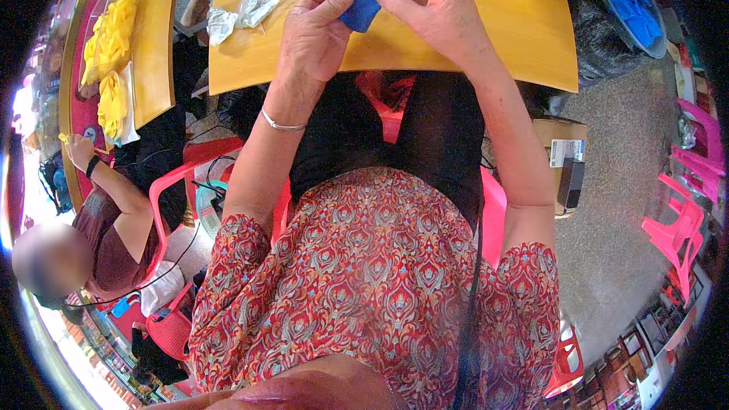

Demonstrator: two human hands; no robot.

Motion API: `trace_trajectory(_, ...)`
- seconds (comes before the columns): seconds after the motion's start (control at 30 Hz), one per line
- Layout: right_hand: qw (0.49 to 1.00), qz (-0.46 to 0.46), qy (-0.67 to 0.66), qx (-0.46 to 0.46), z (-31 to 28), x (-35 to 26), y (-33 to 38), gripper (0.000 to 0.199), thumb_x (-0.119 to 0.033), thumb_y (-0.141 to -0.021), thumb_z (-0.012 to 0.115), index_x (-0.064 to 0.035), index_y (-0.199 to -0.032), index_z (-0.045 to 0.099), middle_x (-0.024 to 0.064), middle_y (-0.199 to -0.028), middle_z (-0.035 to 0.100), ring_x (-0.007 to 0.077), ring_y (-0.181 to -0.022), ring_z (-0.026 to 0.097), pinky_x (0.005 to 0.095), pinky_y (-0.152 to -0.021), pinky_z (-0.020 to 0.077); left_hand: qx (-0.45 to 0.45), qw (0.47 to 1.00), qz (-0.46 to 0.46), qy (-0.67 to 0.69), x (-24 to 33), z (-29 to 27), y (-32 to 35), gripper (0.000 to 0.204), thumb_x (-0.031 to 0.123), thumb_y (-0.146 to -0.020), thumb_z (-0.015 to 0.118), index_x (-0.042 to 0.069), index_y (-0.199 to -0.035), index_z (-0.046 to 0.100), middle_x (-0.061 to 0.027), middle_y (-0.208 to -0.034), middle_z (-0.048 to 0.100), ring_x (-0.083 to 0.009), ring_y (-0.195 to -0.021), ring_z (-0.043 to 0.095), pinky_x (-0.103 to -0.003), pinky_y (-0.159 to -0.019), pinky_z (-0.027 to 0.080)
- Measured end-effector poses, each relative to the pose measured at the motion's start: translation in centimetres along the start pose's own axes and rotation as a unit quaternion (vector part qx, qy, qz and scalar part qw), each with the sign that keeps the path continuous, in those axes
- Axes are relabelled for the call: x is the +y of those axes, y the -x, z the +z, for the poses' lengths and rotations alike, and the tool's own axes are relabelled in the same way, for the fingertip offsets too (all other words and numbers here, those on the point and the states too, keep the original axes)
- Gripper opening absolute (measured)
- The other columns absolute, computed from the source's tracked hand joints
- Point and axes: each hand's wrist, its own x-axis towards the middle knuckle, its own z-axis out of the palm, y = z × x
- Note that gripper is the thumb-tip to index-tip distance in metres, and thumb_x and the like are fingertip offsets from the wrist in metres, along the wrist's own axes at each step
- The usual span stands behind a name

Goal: Stuffing small blue fabric pouches with granular material from a plastic bag.

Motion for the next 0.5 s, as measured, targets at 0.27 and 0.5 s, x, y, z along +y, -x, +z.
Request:
trace_trajectory(0.27, 0.962, -0.151, 0.219, 0.069, 0.7, -1.6, 0.4, 0.015, -0.009, -0.080, 0.074, -0.0052, -0.093, 0.068, 0.0025, -0.095, 0.066, 0.0139, -0.090, 0.064, 0.0262, -0.081, 0.0491, 0.000, 1.000, 0.012, 0.025, -0.3, 0.7, 0.0, 0.017, 0.009, -0.091, 0.062, -0.002, -0.104, 0.059, -0.0075, -0.097, 0.064, -0.0148, -0.087, 0.062, -0.029, -0.080, 0.050)
trace_trajectory(0.5, 0.946, -0.242, 0.199, 0.089, 0.5, -1.1, 0.2, 0.014, -0.009, -0.077, 0.076, -0.0057, -0.089, 0.068, 0.0051, -0.104, 0.065, 0.0176, -0.100, 0.062, 0.0295, -0.086, 0.0477, 0.027, 0.997, 0.048, 0.047, -0.8, 2.1, 0.3, 0.018, 0.010, -0.094, 0.058, -0.001, -0.107, 0.053, -0.0079, -0.097, 0.062, -0.0136, -0.088, 0.059, -0.029, -0.080, 0.048)
